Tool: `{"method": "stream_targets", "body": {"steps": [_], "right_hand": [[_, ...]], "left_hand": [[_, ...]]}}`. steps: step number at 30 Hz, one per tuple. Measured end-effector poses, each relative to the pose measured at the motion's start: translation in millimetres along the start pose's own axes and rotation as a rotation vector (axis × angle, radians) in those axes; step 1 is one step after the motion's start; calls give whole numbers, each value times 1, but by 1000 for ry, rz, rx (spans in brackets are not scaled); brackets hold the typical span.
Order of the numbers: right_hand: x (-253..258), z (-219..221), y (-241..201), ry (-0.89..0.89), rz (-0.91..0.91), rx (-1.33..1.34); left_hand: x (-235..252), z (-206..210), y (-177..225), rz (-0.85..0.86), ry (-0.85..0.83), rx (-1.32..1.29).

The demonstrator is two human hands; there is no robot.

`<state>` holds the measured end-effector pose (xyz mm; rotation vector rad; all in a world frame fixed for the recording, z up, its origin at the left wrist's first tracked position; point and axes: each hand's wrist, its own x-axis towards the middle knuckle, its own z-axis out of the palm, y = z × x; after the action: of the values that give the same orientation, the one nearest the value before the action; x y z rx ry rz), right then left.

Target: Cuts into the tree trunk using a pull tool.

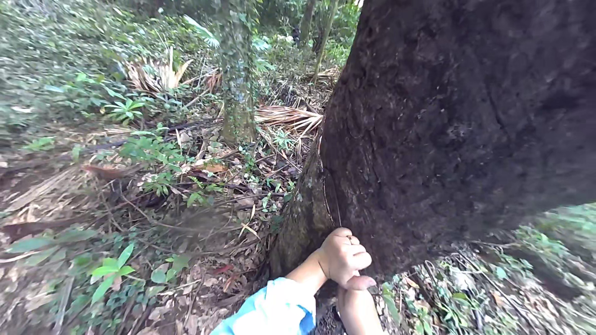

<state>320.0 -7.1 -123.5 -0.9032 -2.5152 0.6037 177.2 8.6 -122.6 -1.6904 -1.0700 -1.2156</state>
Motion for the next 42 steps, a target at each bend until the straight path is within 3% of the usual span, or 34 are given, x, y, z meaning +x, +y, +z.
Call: {"method": "stream_targets", "body": {"steps": [2, 5, 7, 8, 11, 14, 19, 22, 24, 27, 31, 33, 35, 38, 42], "right_hand": [[1, 0, 0, 31, 0, 11], [-39, 3, 26, -63, 93, 168], [-62, -8, 37, -189, 59, 107], [-68, -9, 44, -164, -7, 88], [-49, -9, 50, -38, -111, 49], [-6, -10, 48, -90, -32, -45], [-35, 23, 117, -163, -16, 17], [-16, 3, 100, -303, 31, 17], [4, 5, 96, -235, -12, -25], [-3, 29, 125, -124, -73, 7], [-1, 15, 109, -251, 6, -8], [6, 17, 111, -198, 9, -81], [-5, 28, 140, -219, 29, -77], [-27, 47, 190, -151, -112, -113], [2, 26, 146, -165, -64, 3]], "left_hand": [[3, 1, 0, -15, -5, 4], [-23, 6, 52, -96, -92, 13], [-37, 12, 78, -74, -119, -20], [-38, 14, 82, -69, -111, -38], [-17, 14, 63, -83, -64, 7], [-7, 23, 32, -66, -26, 110], [-41, 45, 78, -86, -131, 146], [-32, 47, 66, -87, -62, 171], [-29, 51, 50, -89, -17, 221], [-46, 63, 62, -93, -59, 274], [-40, 57, 58, -77, -51, 248], [-39, 62, 55, -102, -42, 265], [-55, 74, 77, -150, -121, 266], [-69, 88, 104, -171, -175, 246], [-44, 78, 70, -174, -11, 267]]}}
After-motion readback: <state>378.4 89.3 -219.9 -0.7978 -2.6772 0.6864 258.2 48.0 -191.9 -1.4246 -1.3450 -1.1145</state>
